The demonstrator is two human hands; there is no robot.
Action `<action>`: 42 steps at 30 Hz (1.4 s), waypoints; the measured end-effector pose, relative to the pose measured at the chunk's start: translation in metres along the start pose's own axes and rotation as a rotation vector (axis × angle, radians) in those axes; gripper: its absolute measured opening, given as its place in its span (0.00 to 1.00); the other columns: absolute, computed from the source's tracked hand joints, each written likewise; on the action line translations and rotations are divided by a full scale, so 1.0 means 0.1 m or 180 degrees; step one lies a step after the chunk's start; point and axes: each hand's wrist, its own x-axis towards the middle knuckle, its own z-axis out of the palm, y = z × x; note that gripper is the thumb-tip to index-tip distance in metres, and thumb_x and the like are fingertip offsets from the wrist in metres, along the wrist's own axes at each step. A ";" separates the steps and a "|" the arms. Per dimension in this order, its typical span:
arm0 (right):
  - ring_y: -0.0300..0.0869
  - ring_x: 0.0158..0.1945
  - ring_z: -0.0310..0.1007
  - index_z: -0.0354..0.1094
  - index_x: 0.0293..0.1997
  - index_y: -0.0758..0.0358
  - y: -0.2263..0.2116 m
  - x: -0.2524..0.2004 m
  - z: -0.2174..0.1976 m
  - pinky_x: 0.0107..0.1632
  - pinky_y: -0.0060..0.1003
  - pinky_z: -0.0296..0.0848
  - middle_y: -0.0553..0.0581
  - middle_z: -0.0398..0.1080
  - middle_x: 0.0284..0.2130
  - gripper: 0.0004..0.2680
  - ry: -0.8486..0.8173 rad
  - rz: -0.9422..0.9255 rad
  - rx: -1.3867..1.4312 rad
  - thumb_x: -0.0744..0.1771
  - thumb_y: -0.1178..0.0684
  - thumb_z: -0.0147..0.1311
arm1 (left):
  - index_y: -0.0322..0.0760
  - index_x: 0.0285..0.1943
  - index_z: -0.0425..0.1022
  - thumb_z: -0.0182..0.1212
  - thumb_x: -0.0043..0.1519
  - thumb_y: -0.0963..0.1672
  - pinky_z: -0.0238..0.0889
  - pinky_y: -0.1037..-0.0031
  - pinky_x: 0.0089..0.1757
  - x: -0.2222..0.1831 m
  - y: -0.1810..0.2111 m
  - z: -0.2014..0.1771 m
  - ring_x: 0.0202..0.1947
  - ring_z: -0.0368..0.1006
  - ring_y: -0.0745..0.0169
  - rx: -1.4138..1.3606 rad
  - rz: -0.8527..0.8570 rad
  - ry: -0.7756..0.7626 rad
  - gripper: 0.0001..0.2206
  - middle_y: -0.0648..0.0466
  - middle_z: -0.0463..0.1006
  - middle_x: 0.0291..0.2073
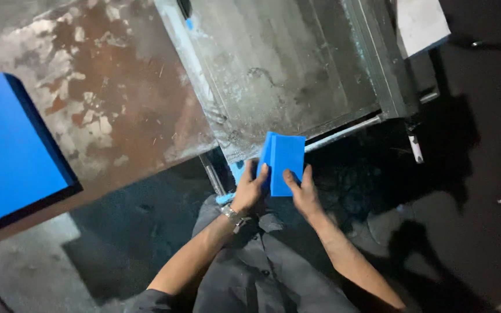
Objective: The recorder uses a table saw to cut blue foam sheets into smaller rectangular sections and organizes the resulting pieces.
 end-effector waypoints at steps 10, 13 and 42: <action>0.46 0.59 0.66 0.48 0.72 0.68 -0.07 0.03 0.05 0.61 0.40 0.65 0.61 0.66 0.59 0.30 -0.0011 0.0211 -0.0119 0.69 0.35 0.50 | 0.34 0.61 0.65 0.47 0.72 0.52 0.65 0.68 0.51 -0.04 0.11 0.27 0.48 0.69 0.62 -0.0348 0.0397 0.0052 0.19 0.47 0.75 0.47; 0.43 0.57 0.68 0.55 0.71 0.63 -0.18 0.16 0.08 0.60 0.38 0.67 0.57 0.69 0.57 0.25 -0.0144 0.0292 0.0362 0.69 0.37 0.49 | 0.34 0.61 0.65 0.48 0.72 0.52 0.65 0.68 0.51 0.07 0.19 0.21 0.48 0.71 0.62 -0.0157 0.0452 0.0149 0.19 0.47 0.76 0.47; 0.72 0.69 0.49 0.54 0.69 0.74 -1.35 4.90 -0.05 0.63 0.63 0.58 0.83 0.49 0.67 0.33 -0.1285 -0.2205 -0.3848 0.68 0.30 0.53 | 0.31 0.44 0.76 0.67 0.56 0.58 0.68 0.69 0.30 1.65 1.00 0.80 0.28 0.73 0.65 -0.0579 -0.0955 0.1835 0.27 0.52 0.79 0.29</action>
